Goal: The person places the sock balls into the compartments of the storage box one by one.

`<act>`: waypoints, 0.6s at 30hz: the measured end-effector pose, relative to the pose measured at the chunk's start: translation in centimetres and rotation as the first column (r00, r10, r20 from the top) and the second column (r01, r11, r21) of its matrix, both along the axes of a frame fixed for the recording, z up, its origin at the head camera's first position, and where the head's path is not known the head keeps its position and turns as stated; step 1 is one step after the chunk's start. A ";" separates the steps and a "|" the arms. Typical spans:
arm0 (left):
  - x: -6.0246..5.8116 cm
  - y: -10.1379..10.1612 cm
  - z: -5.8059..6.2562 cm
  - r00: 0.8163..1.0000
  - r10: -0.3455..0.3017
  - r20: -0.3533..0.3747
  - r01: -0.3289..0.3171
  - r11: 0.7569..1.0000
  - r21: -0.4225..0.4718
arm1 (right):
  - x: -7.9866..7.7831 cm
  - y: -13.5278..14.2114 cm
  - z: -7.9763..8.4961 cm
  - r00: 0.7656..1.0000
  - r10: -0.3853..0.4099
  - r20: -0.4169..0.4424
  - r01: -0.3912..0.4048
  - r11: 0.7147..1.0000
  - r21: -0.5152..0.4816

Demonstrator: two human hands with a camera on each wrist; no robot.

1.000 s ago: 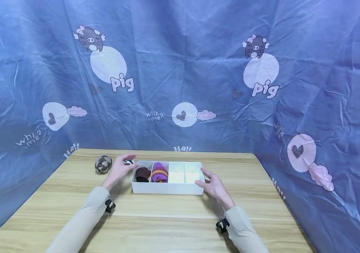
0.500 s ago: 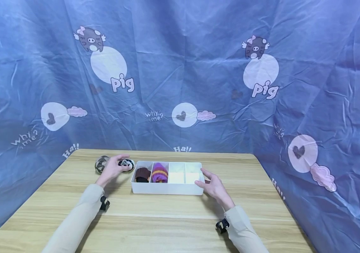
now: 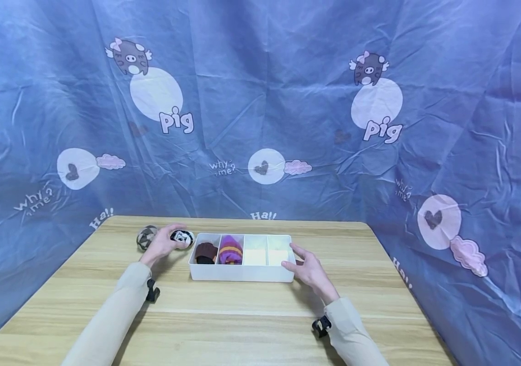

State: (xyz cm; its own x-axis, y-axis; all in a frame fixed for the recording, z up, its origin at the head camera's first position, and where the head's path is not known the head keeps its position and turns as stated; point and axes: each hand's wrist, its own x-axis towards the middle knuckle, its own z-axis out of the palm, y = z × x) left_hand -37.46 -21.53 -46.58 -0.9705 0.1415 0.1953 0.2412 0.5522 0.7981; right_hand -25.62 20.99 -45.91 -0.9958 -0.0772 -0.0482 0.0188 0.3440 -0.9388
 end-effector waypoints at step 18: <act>-0.1 0.6 -0.4 0.985 0.072 0.159 -0.076 0.997 0.018 | 0.0 0.0 0.0 1.000 -0.005 0.011 0.006 1.000 -0.005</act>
